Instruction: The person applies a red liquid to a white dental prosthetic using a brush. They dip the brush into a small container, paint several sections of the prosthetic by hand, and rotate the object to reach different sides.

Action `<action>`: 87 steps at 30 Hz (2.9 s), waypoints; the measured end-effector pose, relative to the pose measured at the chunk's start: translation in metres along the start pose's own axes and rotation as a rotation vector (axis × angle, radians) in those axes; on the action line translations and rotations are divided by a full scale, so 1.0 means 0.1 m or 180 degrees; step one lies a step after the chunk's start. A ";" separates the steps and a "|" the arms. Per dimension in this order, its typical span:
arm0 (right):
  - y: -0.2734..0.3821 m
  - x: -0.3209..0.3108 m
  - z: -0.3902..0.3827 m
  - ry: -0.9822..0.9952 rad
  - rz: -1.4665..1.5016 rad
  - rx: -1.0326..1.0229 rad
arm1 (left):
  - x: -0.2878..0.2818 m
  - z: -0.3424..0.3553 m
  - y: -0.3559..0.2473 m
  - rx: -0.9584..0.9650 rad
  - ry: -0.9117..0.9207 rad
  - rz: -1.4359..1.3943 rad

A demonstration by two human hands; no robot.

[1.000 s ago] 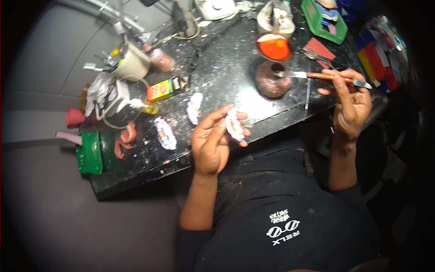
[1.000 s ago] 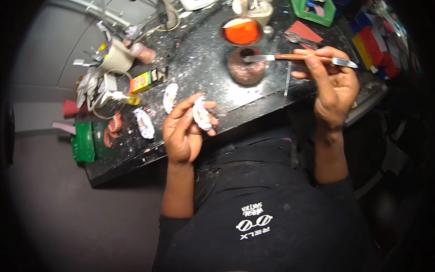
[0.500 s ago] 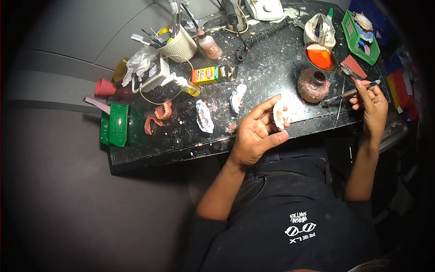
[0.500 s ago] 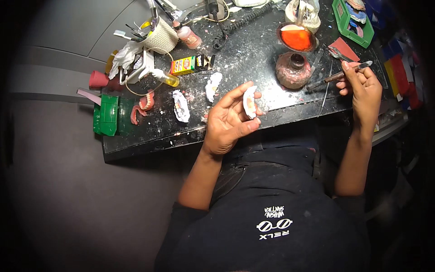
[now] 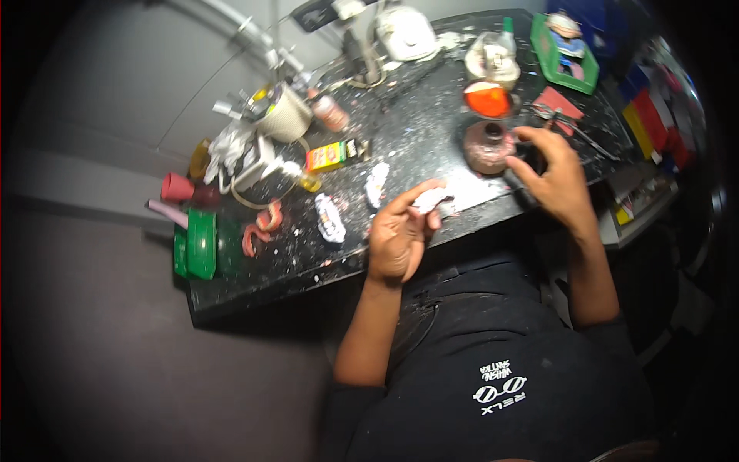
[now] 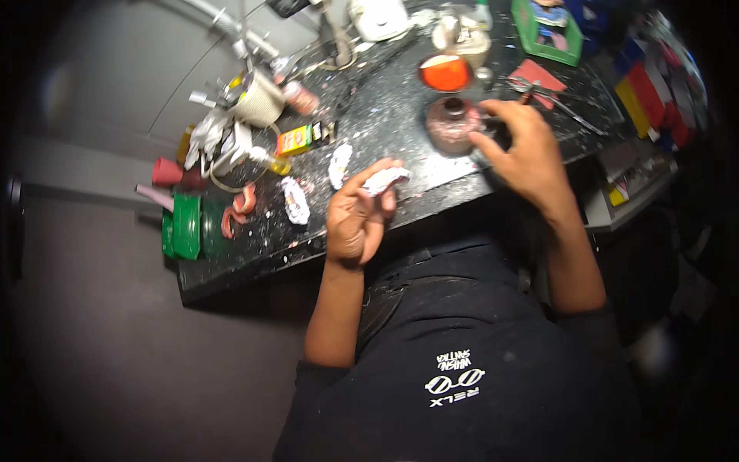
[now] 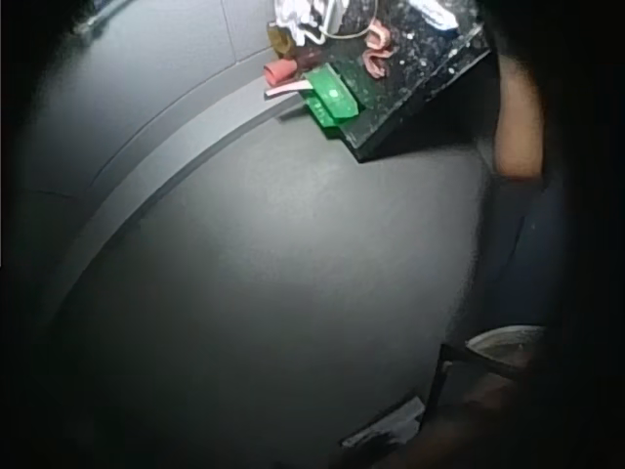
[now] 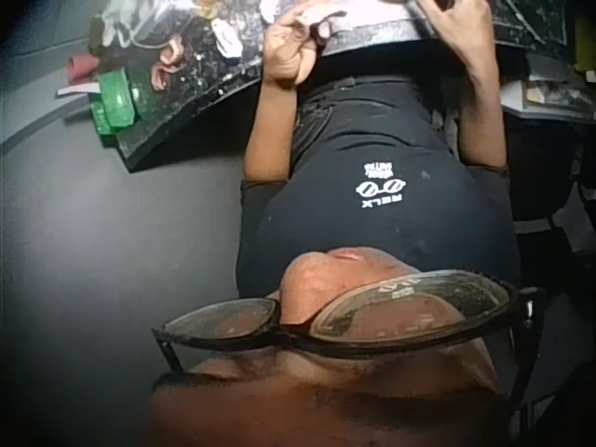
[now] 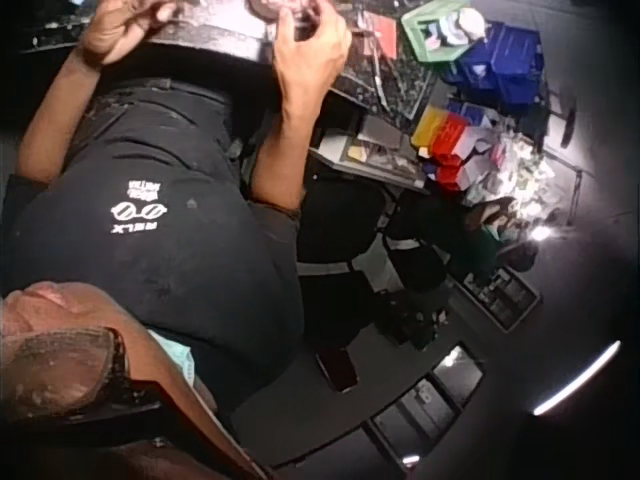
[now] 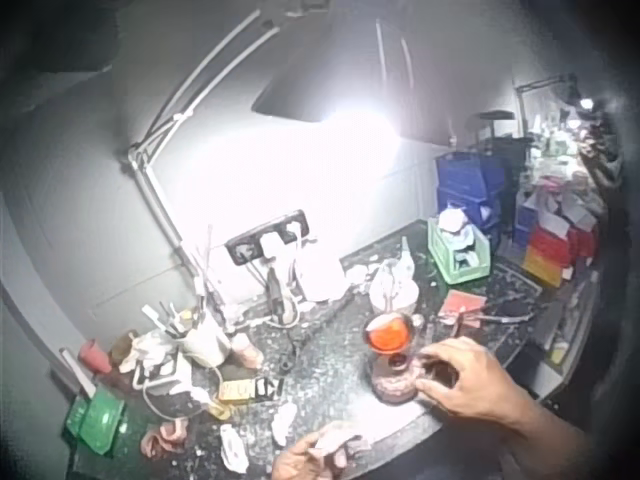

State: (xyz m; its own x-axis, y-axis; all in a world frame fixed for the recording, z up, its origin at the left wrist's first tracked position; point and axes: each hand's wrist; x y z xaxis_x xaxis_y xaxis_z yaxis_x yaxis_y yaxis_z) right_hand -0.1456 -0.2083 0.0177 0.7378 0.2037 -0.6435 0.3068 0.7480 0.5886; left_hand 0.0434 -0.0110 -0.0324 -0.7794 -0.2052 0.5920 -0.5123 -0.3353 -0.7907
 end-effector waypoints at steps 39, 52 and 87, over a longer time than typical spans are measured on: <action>0.45 0.28 -0.49 0.1147 0.3828 0.1313 | 0.59 -0.08 0.10 0.0278 -0.0724 0.1223; 0.34 0.11 -0.52 0.0803 0.2485 0.0571 | 0.48 -0.05 0.12 0.0067 -0.0909 0.0783; 0.04 0.22 -0.24 0.0182 0.0221 -0.0075 | 0.06 0.57 -0.03 0.0507 -0.0777 0.0698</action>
State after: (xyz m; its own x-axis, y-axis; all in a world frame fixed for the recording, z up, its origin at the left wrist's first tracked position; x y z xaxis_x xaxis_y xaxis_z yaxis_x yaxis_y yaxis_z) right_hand -0.1426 -0.1859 -0.0057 0.7212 0.2909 -0.6287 0.2413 0.7453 0.6215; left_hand 0.0612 -0.0633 -0.0174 -0.7455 -0.4952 0.4461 -0.2649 -0.3941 -0.8801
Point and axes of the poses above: each hand's wrist, its own z-axis towards the middle knuckle, its own x-axis out of the palm, y = z × x, and after that the axes turned 1 degree about z, right-handed
